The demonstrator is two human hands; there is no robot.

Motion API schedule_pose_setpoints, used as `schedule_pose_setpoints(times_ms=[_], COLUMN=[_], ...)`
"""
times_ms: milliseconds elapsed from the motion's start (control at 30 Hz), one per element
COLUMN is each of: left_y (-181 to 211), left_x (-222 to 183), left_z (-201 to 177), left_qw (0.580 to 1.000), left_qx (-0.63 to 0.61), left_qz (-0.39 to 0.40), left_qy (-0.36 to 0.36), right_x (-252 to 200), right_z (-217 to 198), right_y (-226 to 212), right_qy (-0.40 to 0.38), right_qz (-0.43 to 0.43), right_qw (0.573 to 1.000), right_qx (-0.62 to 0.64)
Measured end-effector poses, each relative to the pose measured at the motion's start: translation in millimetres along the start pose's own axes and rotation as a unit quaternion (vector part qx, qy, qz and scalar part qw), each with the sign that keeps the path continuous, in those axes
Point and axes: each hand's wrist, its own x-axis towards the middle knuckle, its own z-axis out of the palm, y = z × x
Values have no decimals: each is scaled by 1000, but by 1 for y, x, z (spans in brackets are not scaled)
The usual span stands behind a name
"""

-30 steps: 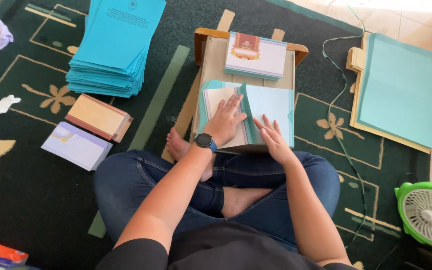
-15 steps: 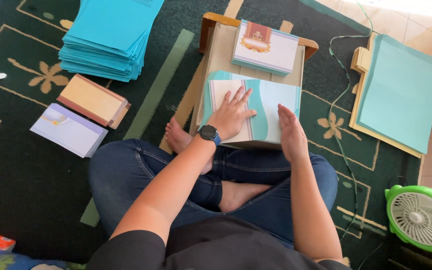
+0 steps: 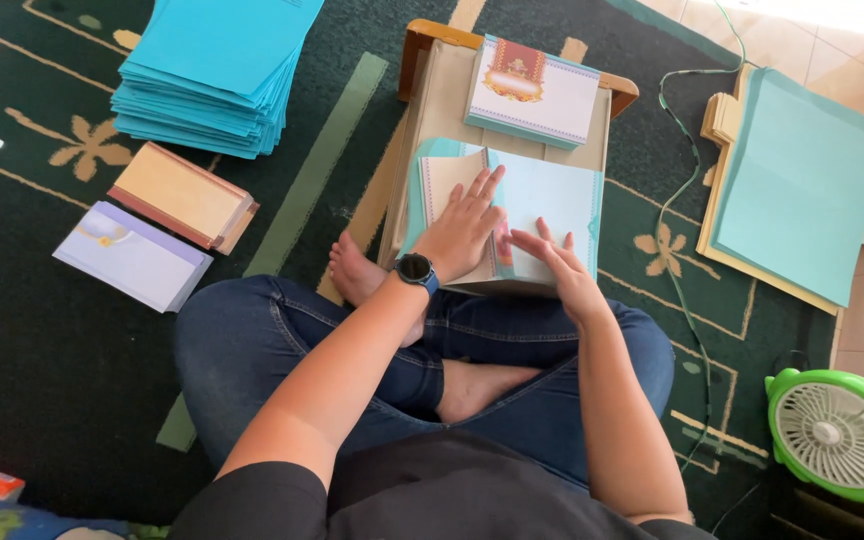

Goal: The person sits cross-legged on the floor and repeatedly folds light blue paper sheets in half, pressing the crease with both hands. They handle the sheets one at a time, stacking the folded pieces on a small wooden stand. The person also briefly lifts and repositions stacks of folded papers during the process.

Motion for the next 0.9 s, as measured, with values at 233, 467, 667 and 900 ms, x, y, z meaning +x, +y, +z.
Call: schedule_pose_setpoints(times_ms=[233,467,667,900], left_y=[2,-8,-8,-14], left_x=[5,12,13,14], left_z=[0,30,35,36], left_qw=[993,982,983,981], left_qx=[40,80,79,109], left_qz=[-110,-171,-167,-162], left_qy=[-23,-15,-2,-20], right_x=[12,79,129,23], right_z=[-2,1,-1,12], right_y=[15,26,30,23], right_qy=[-7,-68,-59,-79], right_qz=[-33,-65,-111,-121], right_qw=[997,927,874,850], right_qx=[-75,-362,-469,-507])
